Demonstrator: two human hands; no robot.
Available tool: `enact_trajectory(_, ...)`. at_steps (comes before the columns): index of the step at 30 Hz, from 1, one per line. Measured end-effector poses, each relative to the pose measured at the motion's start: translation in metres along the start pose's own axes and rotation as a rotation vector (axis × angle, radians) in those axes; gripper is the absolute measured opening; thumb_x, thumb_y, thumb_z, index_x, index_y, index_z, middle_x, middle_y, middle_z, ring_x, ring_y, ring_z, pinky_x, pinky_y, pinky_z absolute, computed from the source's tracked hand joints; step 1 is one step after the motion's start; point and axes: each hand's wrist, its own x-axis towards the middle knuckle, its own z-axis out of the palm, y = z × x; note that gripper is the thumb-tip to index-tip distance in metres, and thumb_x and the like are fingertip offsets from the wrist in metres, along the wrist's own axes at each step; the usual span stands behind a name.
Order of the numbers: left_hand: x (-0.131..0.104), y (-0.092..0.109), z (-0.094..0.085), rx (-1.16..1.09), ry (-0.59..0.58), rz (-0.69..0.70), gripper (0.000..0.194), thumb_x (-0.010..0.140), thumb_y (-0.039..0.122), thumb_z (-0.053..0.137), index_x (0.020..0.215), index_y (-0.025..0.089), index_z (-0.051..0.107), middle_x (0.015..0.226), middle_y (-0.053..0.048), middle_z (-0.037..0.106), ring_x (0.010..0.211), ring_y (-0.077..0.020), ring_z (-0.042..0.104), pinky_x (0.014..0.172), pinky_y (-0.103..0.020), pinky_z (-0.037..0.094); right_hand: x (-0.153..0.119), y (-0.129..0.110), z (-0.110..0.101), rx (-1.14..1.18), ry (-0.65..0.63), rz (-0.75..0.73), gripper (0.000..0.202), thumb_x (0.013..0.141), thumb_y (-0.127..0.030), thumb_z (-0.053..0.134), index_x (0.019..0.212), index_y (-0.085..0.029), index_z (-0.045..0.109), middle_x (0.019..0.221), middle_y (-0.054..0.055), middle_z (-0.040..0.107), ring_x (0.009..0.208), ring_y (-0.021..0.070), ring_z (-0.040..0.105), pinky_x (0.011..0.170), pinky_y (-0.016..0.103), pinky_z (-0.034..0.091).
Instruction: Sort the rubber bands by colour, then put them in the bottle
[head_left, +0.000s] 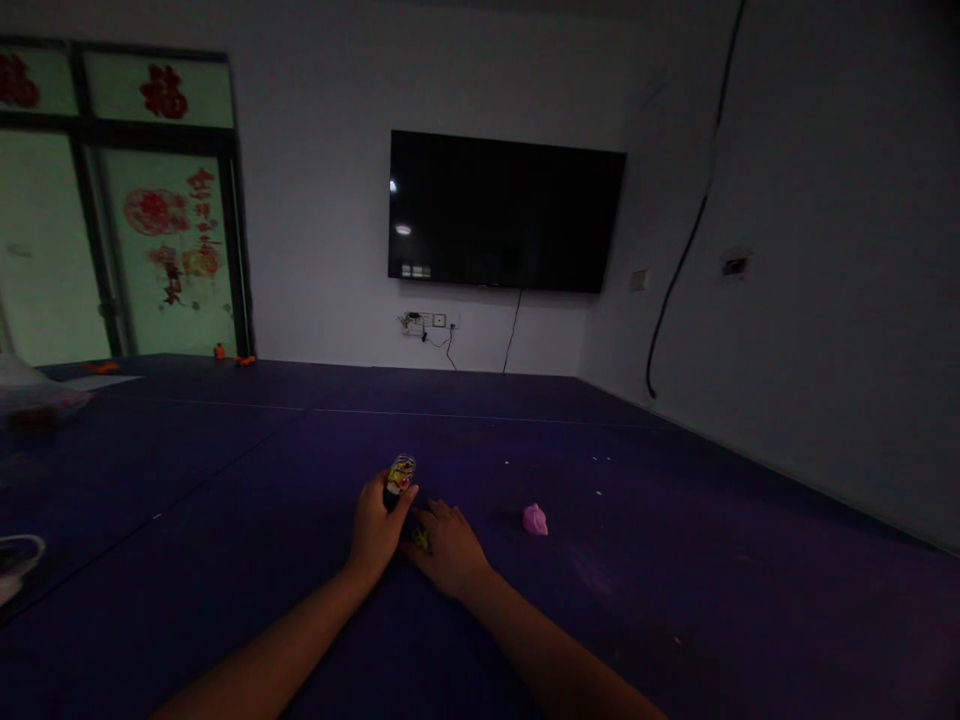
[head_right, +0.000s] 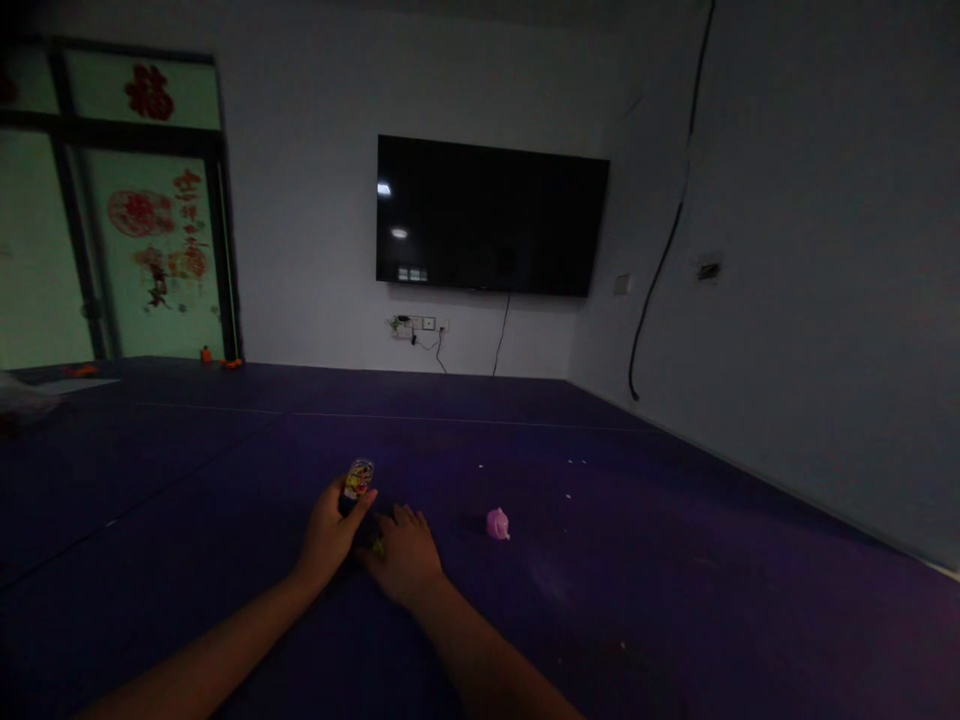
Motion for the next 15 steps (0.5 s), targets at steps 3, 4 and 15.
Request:
enact_trajectory(3,0.001,-0.004,0.002,0.011,-0.012,0.045,0.04,0.076,0.053,0.052,0.094,0.017,0.057,0.091,-0.009,0.064,0.089,-0.0258,0.06,0.078,-0.04,0.047,0.005,0.004,0.0,0.039,-0.001,-0.045,0.035,0.085,-0.035,0.048,0.114,-0.019,0.058,0.119,0.013,0.055,0.113,0.0242,0.048,0.098,0.039,0.031)
enact_trajectory(4,0.001,-0.004,0.002,0.016,-0.012,0.052,0.04,0.076,0.052,0.052,0.095,0.017,0.057,0.092,-0.01,0.064,0.09,-0.0258,0.06,0.079,-0.041,0.047,0.006,0.006,0.001,0.049,-0.002,-0.064,0.031,0.086,-0.031,0.047,0.111,-0.019,0.06,0.116,0.012,0.056,0.109,0.0229,0.051,0.095,0.037,0.034)
enact_trajectory(15,0.001,-0.005,0.002,0.029,-0.007,0.069,0.041,0.076,0.048,0.054,0.101,0.016,0.057,0.095,-0.009,0.065,0.09,-0.0243,0.061,0.081,-0.04,0.047,0.019,0.018,0.008,0.136,0.018,-0.367,0.031,0.081,-0.007,0.043,0.098,-0.019,0.066,0.103,0.006,0.063,0.097,0.0165,0.056,0.084,0.028,0.041)
